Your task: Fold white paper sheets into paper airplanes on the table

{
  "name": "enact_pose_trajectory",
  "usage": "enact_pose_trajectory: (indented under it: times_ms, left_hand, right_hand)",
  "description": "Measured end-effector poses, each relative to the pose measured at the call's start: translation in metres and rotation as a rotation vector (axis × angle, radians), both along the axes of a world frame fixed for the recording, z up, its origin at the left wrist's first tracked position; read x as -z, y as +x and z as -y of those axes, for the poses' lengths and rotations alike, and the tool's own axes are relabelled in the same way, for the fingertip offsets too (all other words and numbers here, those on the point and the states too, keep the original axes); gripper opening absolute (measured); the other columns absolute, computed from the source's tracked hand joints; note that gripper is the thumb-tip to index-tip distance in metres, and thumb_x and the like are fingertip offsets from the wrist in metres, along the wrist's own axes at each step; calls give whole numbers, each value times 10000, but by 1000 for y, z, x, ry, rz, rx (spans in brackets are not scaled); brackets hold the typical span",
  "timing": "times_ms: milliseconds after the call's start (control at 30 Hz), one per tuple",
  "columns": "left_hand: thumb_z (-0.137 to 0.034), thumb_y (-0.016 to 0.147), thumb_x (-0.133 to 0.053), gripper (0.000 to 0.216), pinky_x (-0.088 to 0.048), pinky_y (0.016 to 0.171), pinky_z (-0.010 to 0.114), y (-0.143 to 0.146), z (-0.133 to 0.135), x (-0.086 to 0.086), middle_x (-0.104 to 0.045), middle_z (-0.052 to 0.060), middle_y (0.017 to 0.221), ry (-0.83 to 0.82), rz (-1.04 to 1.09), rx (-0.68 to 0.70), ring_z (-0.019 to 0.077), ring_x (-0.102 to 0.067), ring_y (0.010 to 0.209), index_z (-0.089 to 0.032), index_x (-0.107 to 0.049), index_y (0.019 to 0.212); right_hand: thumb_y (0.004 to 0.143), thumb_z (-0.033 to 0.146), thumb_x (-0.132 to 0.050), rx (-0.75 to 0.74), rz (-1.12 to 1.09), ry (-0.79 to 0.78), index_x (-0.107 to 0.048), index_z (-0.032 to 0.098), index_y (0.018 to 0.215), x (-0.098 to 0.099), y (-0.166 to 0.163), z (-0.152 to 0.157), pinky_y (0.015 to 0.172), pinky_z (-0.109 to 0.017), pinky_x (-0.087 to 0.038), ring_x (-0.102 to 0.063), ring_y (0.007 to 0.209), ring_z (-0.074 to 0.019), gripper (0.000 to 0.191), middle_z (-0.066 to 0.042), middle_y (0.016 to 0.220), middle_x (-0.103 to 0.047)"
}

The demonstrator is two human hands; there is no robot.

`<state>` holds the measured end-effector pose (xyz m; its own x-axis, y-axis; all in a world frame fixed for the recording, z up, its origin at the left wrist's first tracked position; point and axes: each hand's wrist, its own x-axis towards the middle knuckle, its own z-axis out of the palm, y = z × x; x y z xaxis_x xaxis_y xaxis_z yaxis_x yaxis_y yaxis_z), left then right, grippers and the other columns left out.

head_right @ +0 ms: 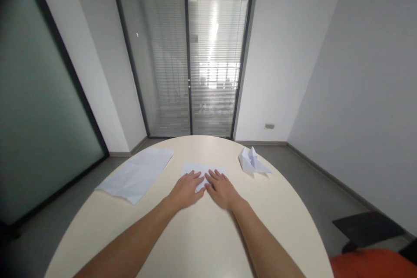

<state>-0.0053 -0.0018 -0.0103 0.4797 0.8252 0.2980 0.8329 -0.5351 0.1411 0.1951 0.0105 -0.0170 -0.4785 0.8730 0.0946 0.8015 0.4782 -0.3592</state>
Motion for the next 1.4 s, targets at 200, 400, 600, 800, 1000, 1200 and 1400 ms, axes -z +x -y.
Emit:
enact_pose_trajectory:
  times_ms: [200,400,600,800,1000,1200,1400]
  left_hand:
    - [-413,955,-446,462,-364,1127,484,0,0,0,-553,91,1427,-19,10,-5,319,-462,1337,-209,-586,1344]
    - [-391,966,-432,436,-395,1103,481,0,0,0,-576,86,1404,0,1,11,315,-489,1308,-198,-605,1317]
    - [-375,984,-406,405,-398,1102,459,1,1,-2,-588,78,1389,12,2,20,293,-500,1296,-206,-621,1284]
    - [-386,969,-437,423,-378,1119,470,0,-1,2,-569,73,1415,-11,22,4,303,-474,1329,-206,-602,1313]
    - [-351,970,-440,392,-377,1125,455,-1,-2,2,-589,68,1394,-9,49,14,289,-492,1318,-205,-623,1285]
    - [-403,963,-456,391,-410,1107,446,-2,0,-2,-620,53,1358,0,79,8,286,-525,1284,-223,-651,1250]
    - [-307,944,-487,341,-426,1092,402,-3,-3,-1,-655,38,1306,-40,134,-30,256,-550,1261,-231,-664,1226]
  right_hand:
    - [1007,531,-300,-6,-9,3,-361,229,1529,1,1,-1,1200,-517,-182,-194,1501,-301,607,-89,1607,-286]
    - [1010,532,-281,-4,4,11,-373,210,1525,-1,0,1,1199,-513,-195,-211,1495,-306,614,-102,1601,-297]
    - [1011,523,-276,-3,-5,13,-381,207,1520,0,-1,0,1201,-516,-193,-221,1492,-307,609,-99,1599,-296]
    - [979,437,-379,-13,7,11,-370,221,1525,2,1,0,1207,-507,-182,-199,1500,-295,587,-82,1607,-274]
    - [979,463,-396,-13,-2,48,-423,206,1499,-3,1,3,1197,-495,-226,-261,1481,-296,581,-97,1578,-347]
    - [984,458,-394,-8,-32,94,-522,186,1434,-7,0,4,1186,-457,-279,-352,1443,-281,541,-107,1522,-443]
    - [997,480,-378,40,-62,96,-594,220,1359,-10,0,5,1150,-402,-352,-441,1391,-253,495,-77,1459,-533]
